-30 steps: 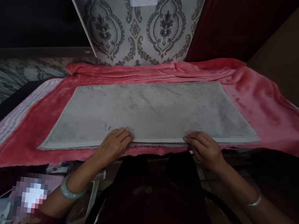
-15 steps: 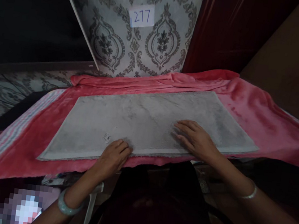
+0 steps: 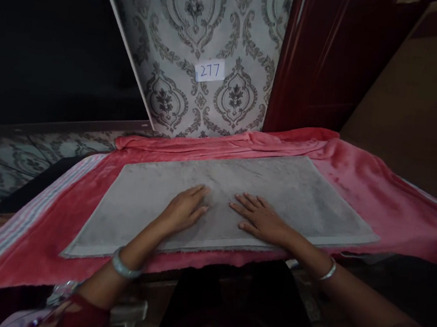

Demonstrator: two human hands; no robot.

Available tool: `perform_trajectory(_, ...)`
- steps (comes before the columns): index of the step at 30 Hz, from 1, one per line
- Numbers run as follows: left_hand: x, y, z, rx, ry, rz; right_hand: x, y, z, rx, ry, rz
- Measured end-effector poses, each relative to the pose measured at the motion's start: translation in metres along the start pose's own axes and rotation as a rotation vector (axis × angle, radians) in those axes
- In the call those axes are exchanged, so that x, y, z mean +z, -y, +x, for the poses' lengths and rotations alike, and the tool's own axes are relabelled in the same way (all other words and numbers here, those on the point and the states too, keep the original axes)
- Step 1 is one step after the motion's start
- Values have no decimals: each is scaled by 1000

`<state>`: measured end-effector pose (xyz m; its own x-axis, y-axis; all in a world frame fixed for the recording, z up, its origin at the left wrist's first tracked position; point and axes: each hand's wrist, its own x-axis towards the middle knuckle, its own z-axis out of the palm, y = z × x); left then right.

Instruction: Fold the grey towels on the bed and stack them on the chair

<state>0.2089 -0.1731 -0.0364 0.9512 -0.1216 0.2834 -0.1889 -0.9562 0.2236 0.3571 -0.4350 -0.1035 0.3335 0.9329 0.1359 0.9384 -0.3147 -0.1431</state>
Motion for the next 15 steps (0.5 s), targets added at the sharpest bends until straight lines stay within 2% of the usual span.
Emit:
perform_trajectory(3, 17, 10, 43, -106, 102, 85, 0, 3, -1, 5, -13, 1)
perform_trajectory(5, 32, 13, 57, -171, 153, 159, 1, 5, -3, 3, -31, 15)
perform_trajectory(8, 50, 15, 57, -199, 178, 240, 0, 1, -2, -21, -46, 69)
perform_trajectory(11, 59, 16, 50, -182, 154, 268, -12, -14, 16, -60, -80, 181)
perform_trajectory(13, 60, 17, 48, -171, 140, 275, -24, -27, 39, -19, -152, 209)
perform_trajectory(15, 59, 16, 48, -169, 137, 280, -37, -38, 66, 104, -209, 151)
